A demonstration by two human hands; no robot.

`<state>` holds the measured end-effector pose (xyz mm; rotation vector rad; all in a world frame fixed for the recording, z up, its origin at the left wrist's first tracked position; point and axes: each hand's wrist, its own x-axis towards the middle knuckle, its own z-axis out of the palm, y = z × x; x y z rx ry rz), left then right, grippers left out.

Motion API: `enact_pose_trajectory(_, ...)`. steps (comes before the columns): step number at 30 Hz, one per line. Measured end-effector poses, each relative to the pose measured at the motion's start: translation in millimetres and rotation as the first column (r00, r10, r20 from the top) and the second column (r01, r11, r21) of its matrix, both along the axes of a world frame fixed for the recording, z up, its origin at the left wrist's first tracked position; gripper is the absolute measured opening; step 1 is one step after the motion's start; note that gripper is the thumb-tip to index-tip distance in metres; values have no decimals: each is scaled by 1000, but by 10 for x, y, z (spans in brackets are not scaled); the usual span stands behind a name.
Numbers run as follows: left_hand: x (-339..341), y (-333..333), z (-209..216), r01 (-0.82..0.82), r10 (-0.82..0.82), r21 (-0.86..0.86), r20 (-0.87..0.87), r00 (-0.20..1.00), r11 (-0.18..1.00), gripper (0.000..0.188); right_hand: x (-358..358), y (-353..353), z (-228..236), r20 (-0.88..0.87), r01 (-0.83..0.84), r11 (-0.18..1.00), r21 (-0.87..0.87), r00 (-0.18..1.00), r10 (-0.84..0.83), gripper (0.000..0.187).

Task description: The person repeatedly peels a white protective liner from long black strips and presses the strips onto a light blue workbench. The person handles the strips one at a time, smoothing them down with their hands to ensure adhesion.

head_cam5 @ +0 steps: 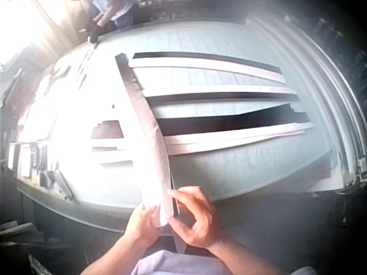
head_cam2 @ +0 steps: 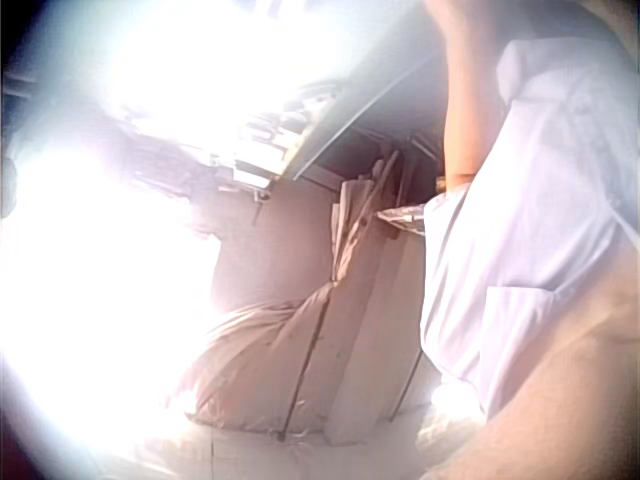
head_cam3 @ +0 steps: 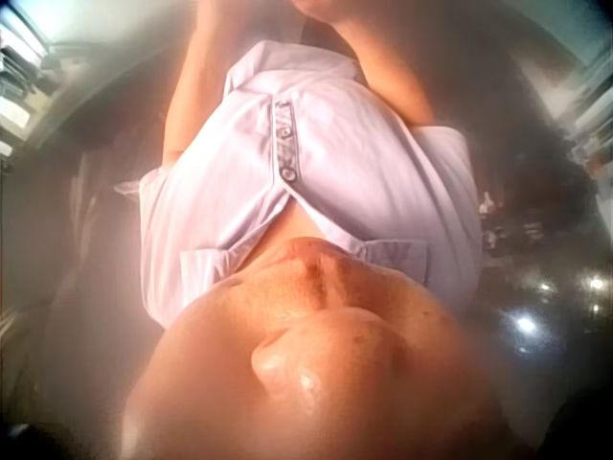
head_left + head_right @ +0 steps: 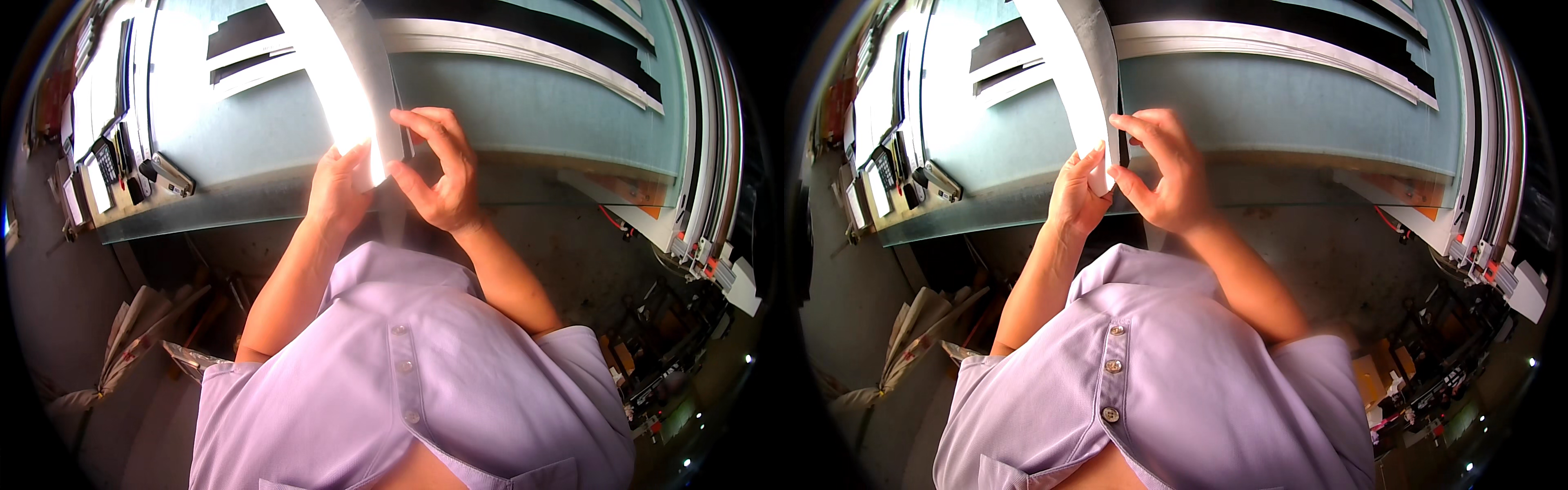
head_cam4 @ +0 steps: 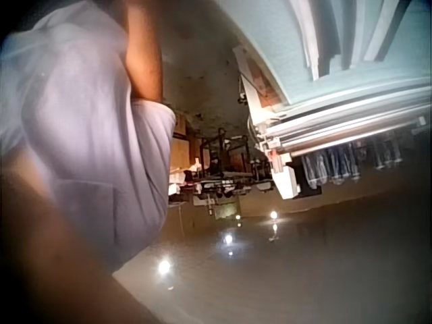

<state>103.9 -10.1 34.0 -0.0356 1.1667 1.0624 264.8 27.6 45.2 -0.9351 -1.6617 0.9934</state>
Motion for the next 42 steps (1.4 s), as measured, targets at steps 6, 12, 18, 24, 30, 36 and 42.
enact_pose_trajectory(6, 8, 9, 25, -10, 10, -15, 12, 1000, 1000, 27, 21, 6, -2, 44, -14, 1000, 1, 999, 14, 47)
enact_pose_trajectory(12, 24, -3, 0, -20, 20, -8, 12, 1000, 1000, 26, 35, 15, -14, 83, -28, 999, -20, 996, 29, 47)
enact_pose_trajectory(18, 45, 13, 47, -13, 12, -58, -17, 1000, 998, 27, 39, 21, -21, 90, -24, 999, -31, 996, 27, 46)
enact_pose_trajectory(24, 56, 12, 8, -25, 25, -39, -6, 1000, 999, 28, 72, 31, -38, 86, -27, 998, -48, 996, 31, 48)
enact_pose_trajectory(30, 88, 27, -9, -45, 45, -12, -1, 999, 999, 27, 95, 7, -49, 43, 3, 995, -103, 999, 1, 48)
enact_pose_trajectory(36, 147, -20, -214, -99, 102, 31, -100, 990, 995, 29, 10, -82, -18, 178, 269, 868, -419, 961, -212, 34)
enact_pose_trajectory(42, 228, -80, -424, -76, 81, 29, -295, 952, 997, 33, 157, -35, -421, 349, 379, 811, -446, 908, -232, 21)
